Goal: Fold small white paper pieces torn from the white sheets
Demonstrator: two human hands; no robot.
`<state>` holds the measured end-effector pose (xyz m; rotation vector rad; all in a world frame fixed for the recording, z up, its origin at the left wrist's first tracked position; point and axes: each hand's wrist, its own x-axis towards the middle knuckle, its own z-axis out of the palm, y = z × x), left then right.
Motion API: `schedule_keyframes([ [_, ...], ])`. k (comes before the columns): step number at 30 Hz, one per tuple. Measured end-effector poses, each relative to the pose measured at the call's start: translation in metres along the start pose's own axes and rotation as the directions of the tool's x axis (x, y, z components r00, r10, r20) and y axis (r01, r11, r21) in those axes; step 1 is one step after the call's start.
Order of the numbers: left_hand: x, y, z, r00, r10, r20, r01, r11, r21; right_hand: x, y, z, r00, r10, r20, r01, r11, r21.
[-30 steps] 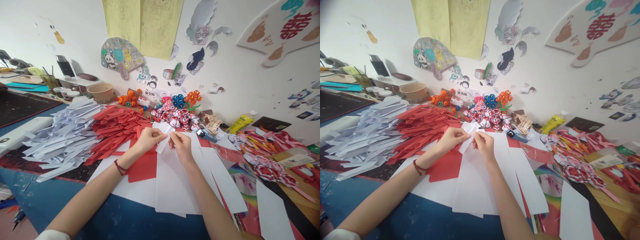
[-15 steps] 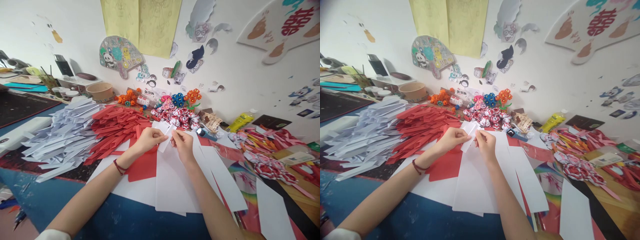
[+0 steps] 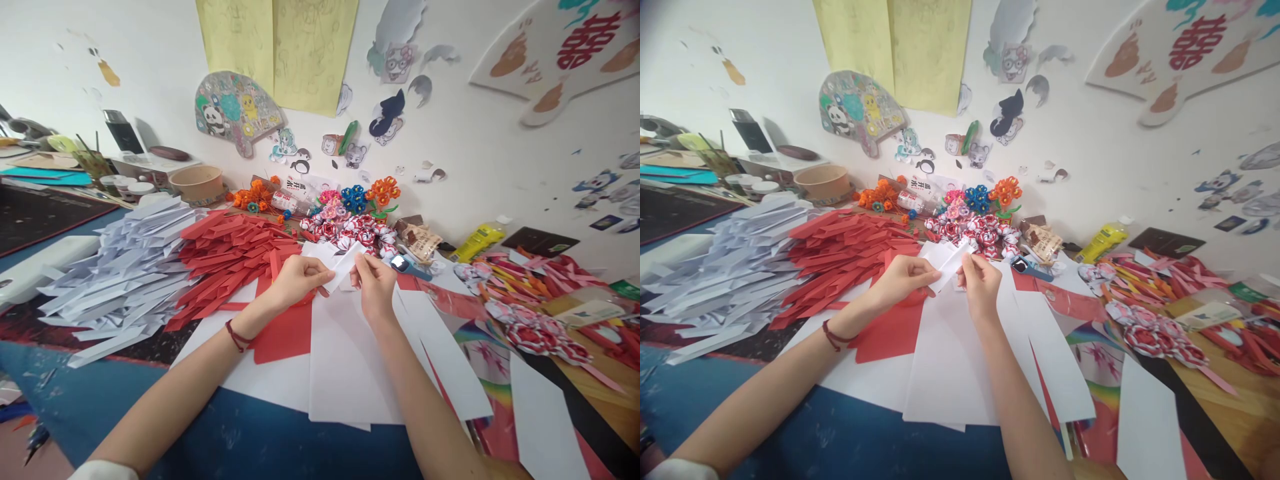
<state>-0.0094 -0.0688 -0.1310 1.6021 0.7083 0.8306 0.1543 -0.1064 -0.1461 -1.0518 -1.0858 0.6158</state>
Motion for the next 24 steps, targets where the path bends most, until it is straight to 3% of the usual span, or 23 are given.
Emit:
schedule_keyframes([
  [5,0.001,-0.003,0.0,1.0,-0.007,0.002,0.007,0.997,0.071,0.0,-0.003,-0.002,0.999,-0.038,0.016,0.039,0.997,-0.067],
  [14,0.003,-0.006,0.0,0.984,0.142,-0.111,-0.113,0.964,0.24,-0.012,-0.001,0.009,0.984,-0.022,0.179,0.055,0.982,-0.181],
  [24,0.002,-0.002,0.003,0.979,0.174,-0.105,-0.148,0.964,0.221,-0.014,-0.003,0.014,0.993,-0.021,0.113,0.032,0.994,-0.103],
])
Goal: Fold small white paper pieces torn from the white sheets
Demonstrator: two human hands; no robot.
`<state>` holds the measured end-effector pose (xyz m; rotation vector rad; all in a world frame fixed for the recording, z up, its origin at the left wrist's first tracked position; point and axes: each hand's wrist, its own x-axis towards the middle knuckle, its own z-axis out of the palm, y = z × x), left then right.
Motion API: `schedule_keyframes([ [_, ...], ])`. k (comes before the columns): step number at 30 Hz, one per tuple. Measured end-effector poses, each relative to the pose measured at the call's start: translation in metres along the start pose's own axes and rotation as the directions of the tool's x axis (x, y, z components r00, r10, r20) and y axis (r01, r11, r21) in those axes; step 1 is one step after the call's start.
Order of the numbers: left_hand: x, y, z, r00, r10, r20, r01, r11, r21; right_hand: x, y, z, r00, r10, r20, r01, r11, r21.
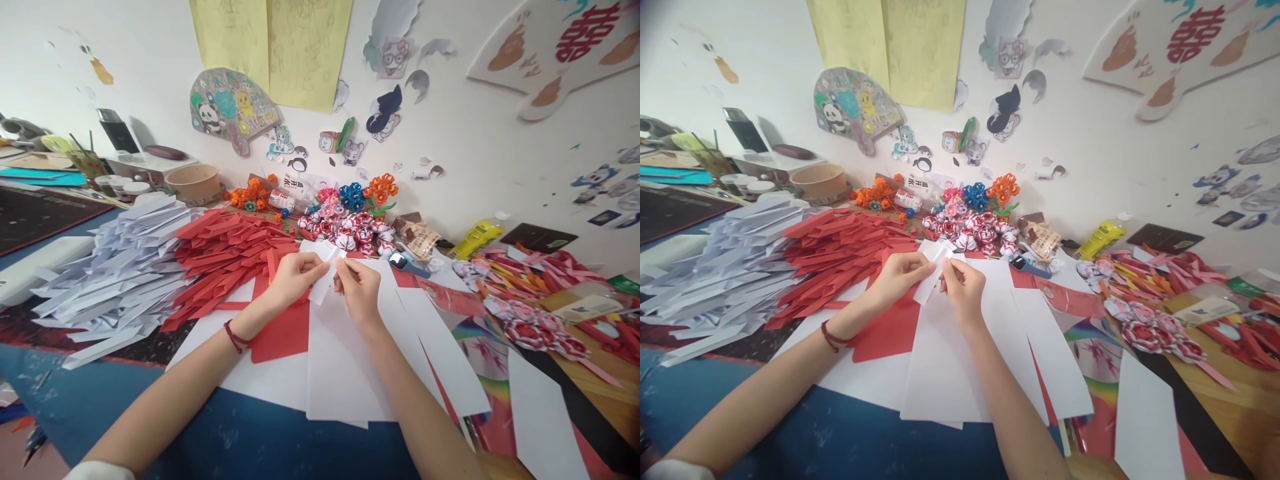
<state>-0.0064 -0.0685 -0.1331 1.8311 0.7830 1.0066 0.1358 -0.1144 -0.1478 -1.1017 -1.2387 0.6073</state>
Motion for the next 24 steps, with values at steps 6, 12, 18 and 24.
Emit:
schedule_keyframes([
  [6,-0.003,0.001,0.004,0.996,-0.06,0.067,0.065,0.995,-0.075,0.009,0.006,-0.009,0.989,0.021,-0.146,-0.005,0.994,0.107],
  [12,-0.005,0.004,0.005,0.993,-0.07,0.095,0.079,0.992,-0.099,0.012,0.008,-0.012,0.978,0.018,-0.207,0.007,0.993,0.121],
  [18,-0.006,0.004,0.003,0.994,-0.038,0.104,0.042,0.998,-0.04,0.021,0.018,-0.021,0.963,0.025,-0.269,0.031,0.979,0.203],
  [24,-0.002,-0.001,0.0,0.999,-0.017,-0.031,0.019,0.999,0.049,0.027,0.025,-0.031,0.948,0.057,-0.313,0.008,0.98,0.201],
])
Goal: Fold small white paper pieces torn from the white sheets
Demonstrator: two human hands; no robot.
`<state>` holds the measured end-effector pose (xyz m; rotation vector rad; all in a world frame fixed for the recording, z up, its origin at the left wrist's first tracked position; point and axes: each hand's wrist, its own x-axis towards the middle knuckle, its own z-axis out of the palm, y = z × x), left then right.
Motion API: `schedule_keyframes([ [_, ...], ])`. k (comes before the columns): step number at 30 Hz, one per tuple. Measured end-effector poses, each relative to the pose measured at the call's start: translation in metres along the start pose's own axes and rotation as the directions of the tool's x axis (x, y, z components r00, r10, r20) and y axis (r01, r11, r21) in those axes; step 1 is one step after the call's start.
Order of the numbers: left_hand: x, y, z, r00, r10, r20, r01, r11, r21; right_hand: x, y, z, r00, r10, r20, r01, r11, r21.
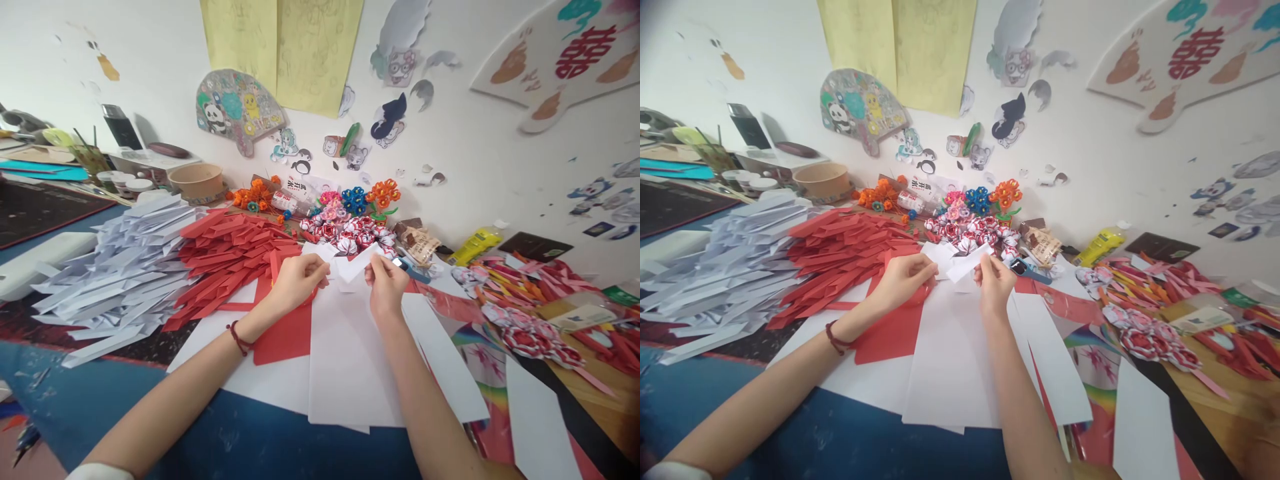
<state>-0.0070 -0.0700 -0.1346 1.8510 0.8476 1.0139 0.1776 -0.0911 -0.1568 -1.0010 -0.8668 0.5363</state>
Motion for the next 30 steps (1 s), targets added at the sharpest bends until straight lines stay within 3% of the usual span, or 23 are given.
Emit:
schedule_keyframes([
  [8,0.003,-0.008,0.002,0.997,0.046,-0.064,-0.042,0.997,0.063,-0.023,-0.005,0.018,0.976,0.049,0.214,-0.031,0.996,-0.087],
  [15,0.005,-0.008,0.001,0.999,0.025,-0.024,-0.025,1.0,-0.002,-0.022,-0.011,0.018,0.975,0.058,0.214,-0.039,0.995,-0.09],
  [19,0.006,-0.01,0.0,0.999,0.037,-0.023,-0.037,0.999,0.021,-0.02,-0.009,0.017,0.966,0.116,0.23,-0.111,0.993,-0.032],
  [25,0.007,-0.007,-0.011,0.993,0.08,0.085,-0.088,0.991,0.1,-0.013,-0.009,0.009,0.89,0.255,0.378,-0.253,0.966,-0.055],
  [30,0.007,-0.006,-0.019,0.972,0.118,0.203,-0.168,0.954,0.25,-0.008,-0.013,0.0,0.8,0.282,0.53,-0.161,0.951,-0.262],
])
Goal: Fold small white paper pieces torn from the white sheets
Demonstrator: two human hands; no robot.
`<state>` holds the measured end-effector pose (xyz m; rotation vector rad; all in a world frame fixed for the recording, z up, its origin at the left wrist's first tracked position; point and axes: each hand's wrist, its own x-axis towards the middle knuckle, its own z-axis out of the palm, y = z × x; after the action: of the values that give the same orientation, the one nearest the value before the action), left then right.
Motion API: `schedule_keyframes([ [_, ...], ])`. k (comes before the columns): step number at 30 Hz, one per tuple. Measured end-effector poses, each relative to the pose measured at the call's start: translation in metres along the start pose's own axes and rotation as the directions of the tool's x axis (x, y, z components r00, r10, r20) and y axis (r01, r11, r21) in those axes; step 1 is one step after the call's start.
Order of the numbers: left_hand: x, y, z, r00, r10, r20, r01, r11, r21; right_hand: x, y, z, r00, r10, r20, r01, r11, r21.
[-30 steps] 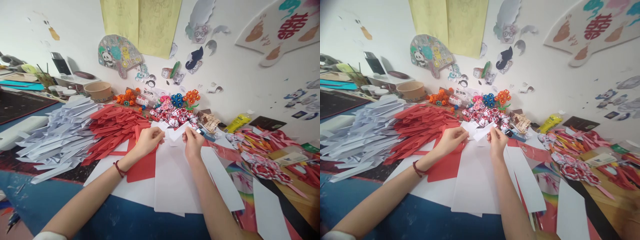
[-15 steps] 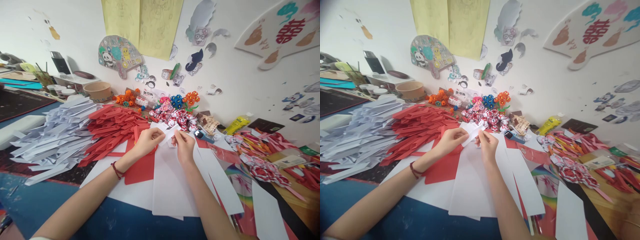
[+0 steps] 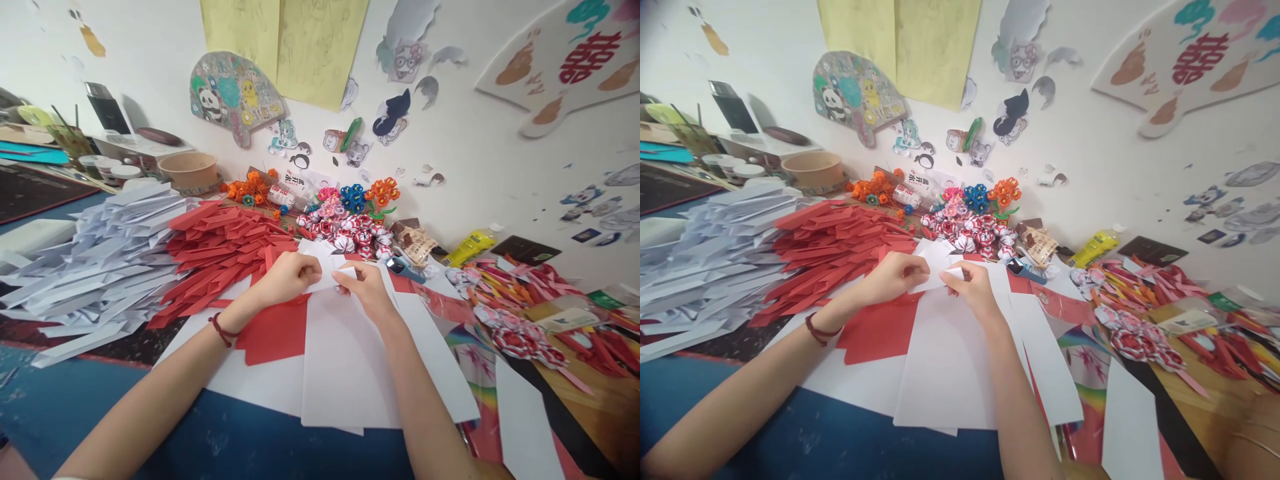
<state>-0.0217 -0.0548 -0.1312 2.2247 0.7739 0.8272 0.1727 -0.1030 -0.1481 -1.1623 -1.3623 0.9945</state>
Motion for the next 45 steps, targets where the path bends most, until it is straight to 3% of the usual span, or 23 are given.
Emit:
schedule_keyframes([
  [6,-0.002,-0.005,0.001,0.998,0.029,0.048,-0.033,0.995,0.093,-0.001,0.0,-0.003,0.992,-0.007,0.125,0.032,0.979,-0.202],
  [19,-0.004,0.0,0.008,0.996,0.05,0.08,-0.058,0.993,0.105,-0.004,-0.004,0.003,0.965,0.045,0.258,0.008,0.979,-0.202],
  [26,-0.004,0.003,0.01,0.996,0.065,0.063,-0.07,0.995,0.077,-0.003,-0.007,-0.002,0.974,-0.028,0.223,0.085,0.965,-0.247],
  [31,-0.003,0.005,0.007,0.997,0.052,0.052,-0.059,0.99,0.13,-0.002,-0.006,-0.009,0.98,-0.02,0.197,0.074,0.959,-0.273],
  [37,0.0,0.001,0.002,0.998,0.058,0.03,-0.063,0.983,0.172,-0.001,-0.002,-0.034,0.989,-0.021,0.149,0.066,0.95,-0.306],
  [39,0.001,-0.002,-0.003,0.998,0.063,0.007,-0.063,0.979,0.194,-0.002,-0.004,-0.048,0.995,-0.039,0.089,0.069,0.931,-0.358],
  [41,0.001,-0.005,-0.008,0.997,0.051,-0.053,-0.038,0.972,0.233,-0.005,-0.01,-0.056,0.99,-0.114,-0.08,0.064,0.885,-0.462],
  [43,0.002,-0.007,-0.013,0.991,0.029,-0.132,0.004,0.971,0.24,-0.009,-0.02,-0.049,0.959,-0.187,-0.214,0.05,0.852,-0.521],
  [45,0.001,-0.006,-0.014,0.985,0.007,-0.173,0.032,0.974,0.222,-0.016,-0.03,-0.025,0.967,-0.218,-0.134,0.14,0.89,-0.434],
])
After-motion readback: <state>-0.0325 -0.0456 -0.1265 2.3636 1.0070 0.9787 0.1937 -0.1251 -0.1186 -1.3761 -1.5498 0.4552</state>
